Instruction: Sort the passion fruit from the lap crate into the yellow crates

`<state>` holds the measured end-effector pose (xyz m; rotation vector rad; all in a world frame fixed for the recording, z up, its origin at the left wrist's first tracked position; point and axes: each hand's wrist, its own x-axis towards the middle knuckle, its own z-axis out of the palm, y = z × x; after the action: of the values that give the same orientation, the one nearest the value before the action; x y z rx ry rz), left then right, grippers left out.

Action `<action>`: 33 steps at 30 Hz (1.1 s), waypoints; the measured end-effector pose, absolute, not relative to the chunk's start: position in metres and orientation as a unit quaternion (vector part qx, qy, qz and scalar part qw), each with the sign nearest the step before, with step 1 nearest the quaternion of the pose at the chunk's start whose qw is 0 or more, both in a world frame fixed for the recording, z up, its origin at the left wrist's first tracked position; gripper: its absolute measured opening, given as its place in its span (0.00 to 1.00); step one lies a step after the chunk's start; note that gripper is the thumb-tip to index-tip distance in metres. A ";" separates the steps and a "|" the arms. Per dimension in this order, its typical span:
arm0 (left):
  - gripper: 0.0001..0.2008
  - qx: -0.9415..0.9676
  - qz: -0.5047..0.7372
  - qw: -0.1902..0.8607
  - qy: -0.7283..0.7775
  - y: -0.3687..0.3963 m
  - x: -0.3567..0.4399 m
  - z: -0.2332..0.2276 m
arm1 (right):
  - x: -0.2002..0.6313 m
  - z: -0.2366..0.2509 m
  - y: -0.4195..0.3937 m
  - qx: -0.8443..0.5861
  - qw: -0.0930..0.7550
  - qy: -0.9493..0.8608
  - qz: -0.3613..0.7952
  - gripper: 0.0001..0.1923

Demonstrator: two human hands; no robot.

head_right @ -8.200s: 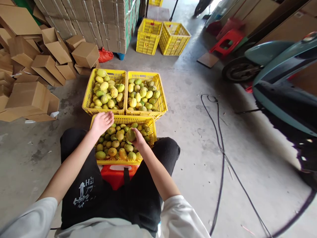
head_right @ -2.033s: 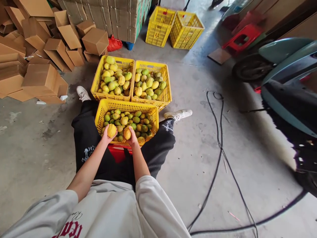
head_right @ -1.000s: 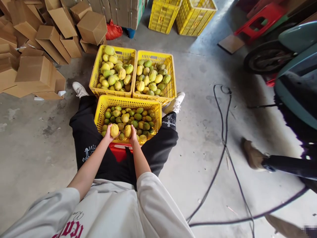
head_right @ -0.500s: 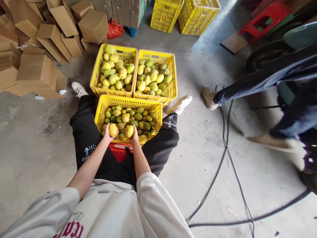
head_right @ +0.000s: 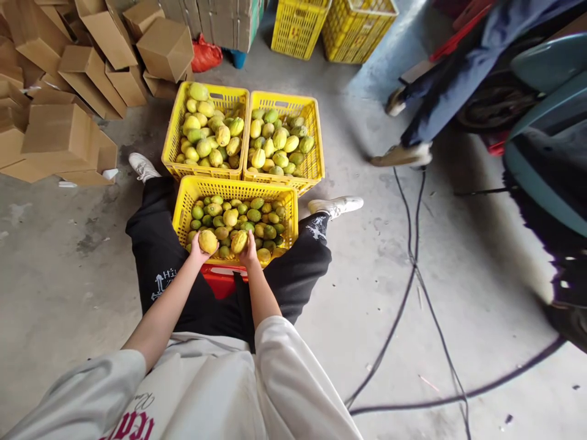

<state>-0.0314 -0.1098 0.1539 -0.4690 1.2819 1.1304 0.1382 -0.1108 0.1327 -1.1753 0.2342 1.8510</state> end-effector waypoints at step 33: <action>0.08 -0.098 0.500 0.698 0.504 -0.111 -0.024 0.158 | 0.134 0.122 -0.110 -0.472 0.443 0.095 0.756 0.21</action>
<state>-0.0241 -0.1114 0.1579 -0.2185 1.1243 1.1139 0.1337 -0.1097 0.1219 -1.1711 0.2367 1.8767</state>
